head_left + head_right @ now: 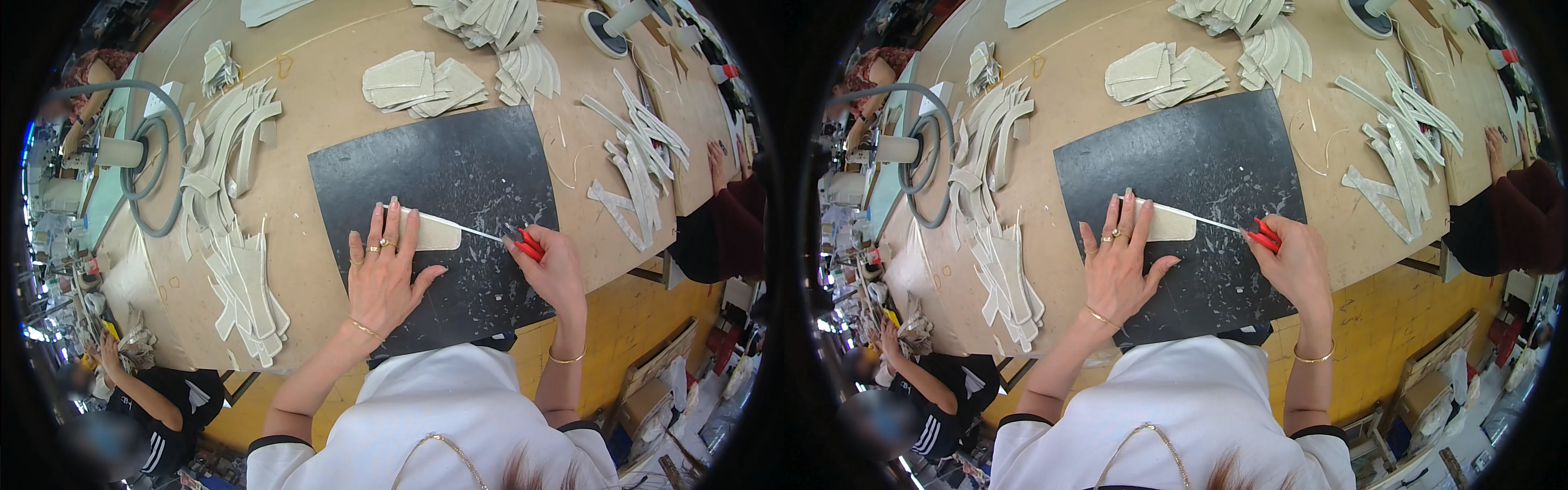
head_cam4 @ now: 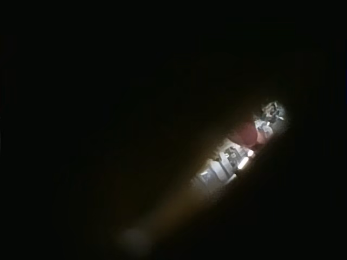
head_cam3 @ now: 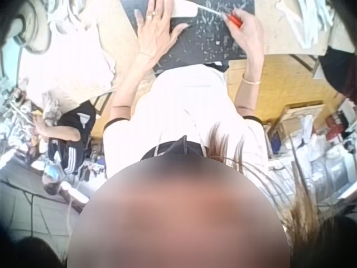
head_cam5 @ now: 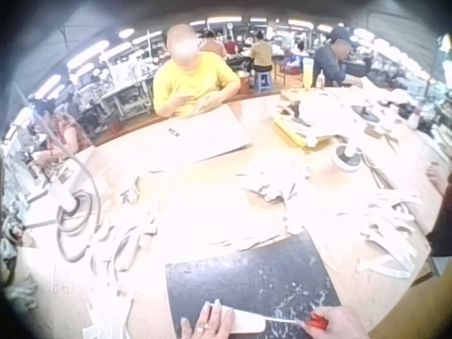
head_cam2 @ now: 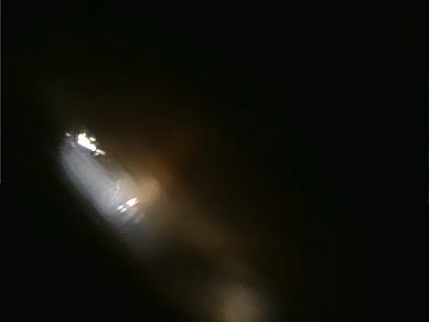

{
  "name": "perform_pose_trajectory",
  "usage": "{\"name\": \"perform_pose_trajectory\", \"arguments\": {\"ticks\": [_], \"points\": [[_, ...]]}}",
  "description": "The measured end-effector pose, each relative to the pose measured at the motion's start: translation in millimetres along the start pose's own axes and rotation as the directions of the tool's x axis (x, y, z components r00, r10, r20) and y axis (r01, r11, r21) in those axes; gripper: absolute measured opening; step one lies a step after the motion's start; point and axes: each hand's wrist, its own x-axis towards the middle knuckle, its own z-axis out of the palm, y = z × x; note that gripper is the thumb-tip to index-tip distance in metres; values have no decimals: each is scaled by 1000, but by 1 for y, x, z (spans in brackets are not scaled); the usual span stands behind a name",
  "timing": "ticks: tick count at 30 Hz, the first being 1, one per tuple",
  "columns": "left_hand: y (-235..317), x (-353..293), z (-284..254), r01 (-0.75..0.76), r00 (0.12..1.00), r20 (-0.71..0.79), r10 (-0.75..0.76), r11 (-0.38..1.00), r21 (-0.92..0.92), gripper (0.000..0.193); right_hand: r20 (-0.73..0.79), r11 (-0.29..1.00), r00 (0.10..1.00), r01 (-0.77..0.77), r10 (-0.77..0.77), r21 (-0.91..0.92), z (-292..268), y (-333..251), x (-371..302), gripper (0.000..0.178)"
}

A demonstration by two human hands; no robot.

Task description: The person uses a red utility knife to trim and cut white fabric strips on a black cutting mat. They repeatedly pick up strips, align them, cut along the edges, and place the trimmed pieces into a growing pile on the table.

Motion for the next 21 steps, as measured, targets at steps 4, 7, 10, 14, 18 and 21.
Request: {"name": "perform_pose_trajectory", "arguments": {"ticks": [4,7,10,14,18,21], "points": [[6,0,0,-61,998,5,61,995,76,75,27,997,999,-40,42,-64,-1,-2,0,26],[8,1,0,-78,996,49,75,995,58,73,26,997,999,-37,39,-62,-1,-3,-1,25],[7,3,-1,-105,993,60,102,993,62,73,16,998,999,-32,33,-60,-1,-4,-2,24],[7,3,-3,-126,990,68,121,989,71,74,14,997,999,-37,38,-64,-1,-3,-2,23],[7,8,-7,-232,973,39,229,968,98,71,15,997,999,-44,45,-70,1,-3,-2,22],[4,15,-9,-296,955,14,296,954,52,65,-58,992,997,37,-45,-122,3,-6,-5,16]]}}
